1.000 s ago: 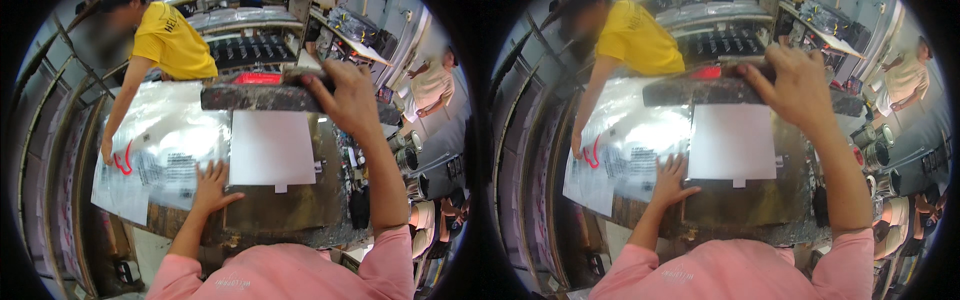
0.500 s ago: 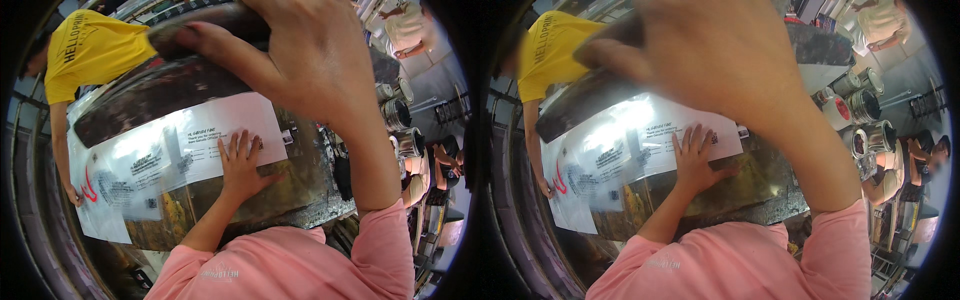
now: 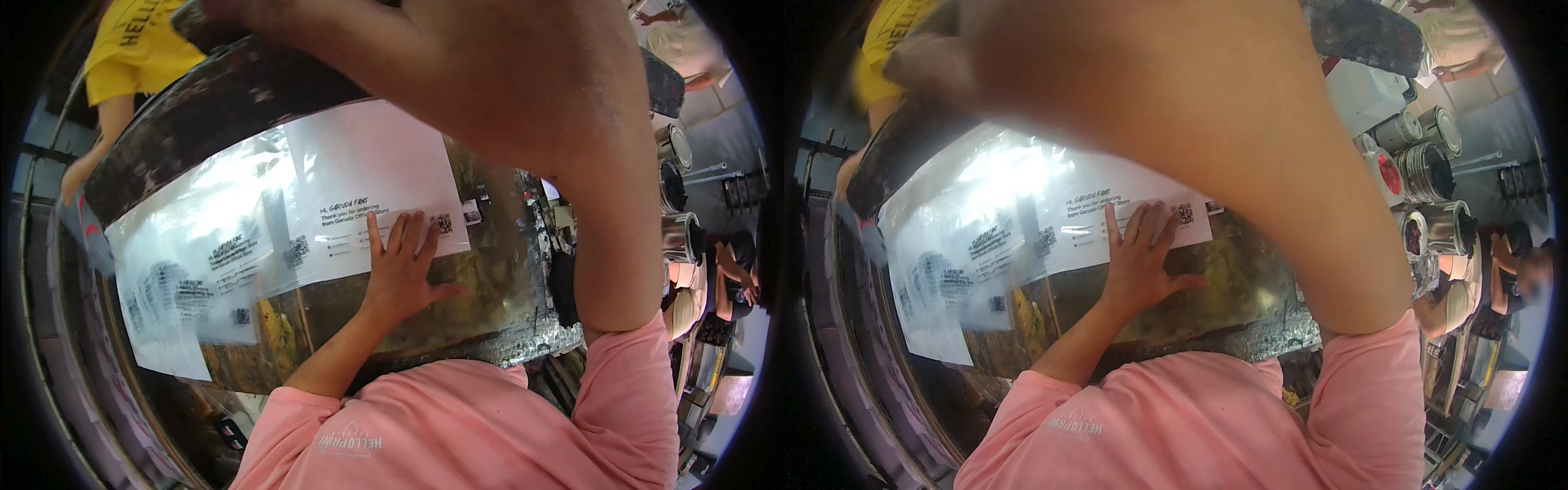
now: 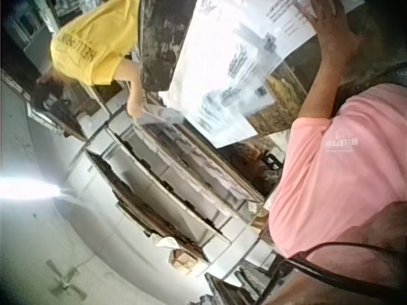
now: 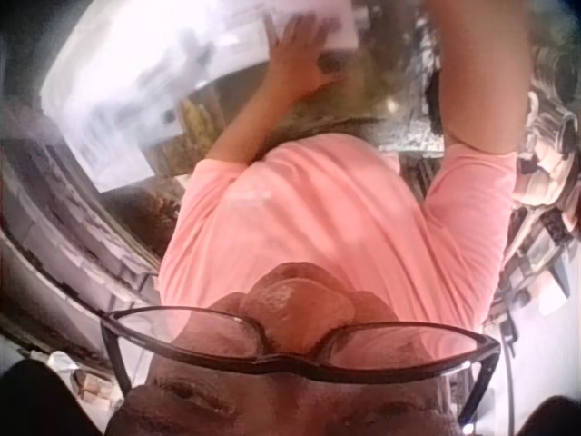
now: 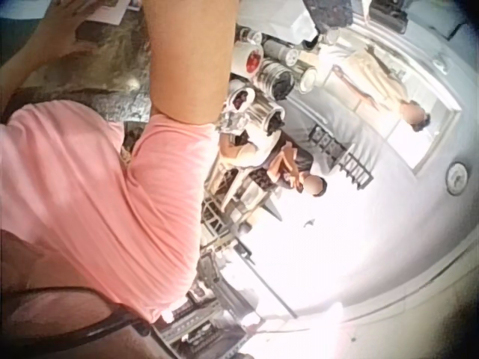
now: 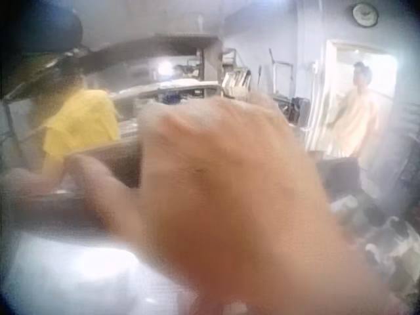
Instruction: The person performs screen printing by placing a transparent sheet over a design, applying red ink with a squeegee, and then lifting the screen to reveal the print. The person repeats this process for several sheets, placing them onto a stack.
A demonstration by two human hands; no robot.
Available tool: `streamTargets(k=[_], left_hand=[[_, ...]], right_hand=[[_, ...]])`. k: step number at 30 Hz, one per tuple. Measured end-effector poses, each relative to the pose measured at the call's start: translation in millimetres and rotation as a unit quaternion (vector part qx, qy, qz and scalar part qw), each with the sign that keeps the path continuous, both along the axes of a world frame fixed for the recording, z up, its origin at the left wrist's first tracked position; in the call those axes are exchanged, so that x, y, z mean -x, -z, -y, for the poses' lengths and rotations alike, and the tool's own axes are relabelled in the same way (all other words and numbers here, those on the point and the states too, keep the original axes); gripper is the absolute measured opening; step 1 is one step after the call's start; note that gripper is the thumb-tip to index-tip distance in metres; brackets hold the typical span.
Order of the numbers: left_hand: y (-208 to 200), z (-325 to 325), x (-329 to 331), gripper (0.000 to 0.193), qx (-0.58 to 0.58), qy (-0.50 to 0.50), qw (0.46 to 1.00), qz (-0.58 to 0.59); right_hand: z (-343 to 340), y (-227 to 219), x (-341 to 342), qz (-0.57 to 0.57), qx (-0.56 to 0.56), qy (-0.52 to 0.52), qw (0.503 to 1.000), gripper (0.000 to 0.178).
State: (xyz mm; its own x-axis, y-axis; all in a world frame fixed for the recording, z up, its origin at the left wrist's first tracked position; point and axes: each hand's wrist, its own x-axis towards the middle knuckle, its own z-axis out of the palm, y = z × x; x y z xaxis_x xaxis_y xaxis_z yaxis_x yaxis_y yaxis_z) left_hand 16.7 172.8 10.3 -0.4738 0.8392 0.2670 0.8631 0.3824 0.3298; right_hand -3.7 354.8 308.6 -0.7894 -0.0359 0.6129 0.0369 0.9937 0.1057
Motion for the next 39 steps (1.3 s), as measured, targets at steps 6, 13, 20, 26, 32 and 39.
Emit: streamTargets(k=[6, 13, 20, 26, 32, 39], left_hand=[[19, -2, -1, 0.105, 0.012, 0.011, 1.000, -0.015], [-82, 42, 19, 0.086, -0.160, -0.222, 0.946, 0.173], [-85, 157, 38, 0.103, -0.350, -0.171, 0.812, 0.435], [-6, 167, 14, 0.118, -0.059, -0.334, 0.940, -0.019], [7, 177, 21, 0.116, -0.028, -0.312, 0.950, 0.023], [2, 178, 21, 0.129, 0.004, -0.309, 0.951, 0.000]], right_hand=[[9, -1, 7, -0.009, -0.004, 0.014, 1.000, 0.066], [21, 7, -7, -0.055, 0.025, -0.052, 0.997, 0.049], [19, 127, -55, 0.213, 0.074, -0.064, 0.972, 0.045], [31, 222, -71, 0.251, 0.106, -0.083, 0.959, 0.033], [34, 243, -52, 0.285, 0.038, -0.029, 0.957, 0.026], [-40, 263, 106, 0.125, 0.058, -0.059, 0.989, 0.027]])
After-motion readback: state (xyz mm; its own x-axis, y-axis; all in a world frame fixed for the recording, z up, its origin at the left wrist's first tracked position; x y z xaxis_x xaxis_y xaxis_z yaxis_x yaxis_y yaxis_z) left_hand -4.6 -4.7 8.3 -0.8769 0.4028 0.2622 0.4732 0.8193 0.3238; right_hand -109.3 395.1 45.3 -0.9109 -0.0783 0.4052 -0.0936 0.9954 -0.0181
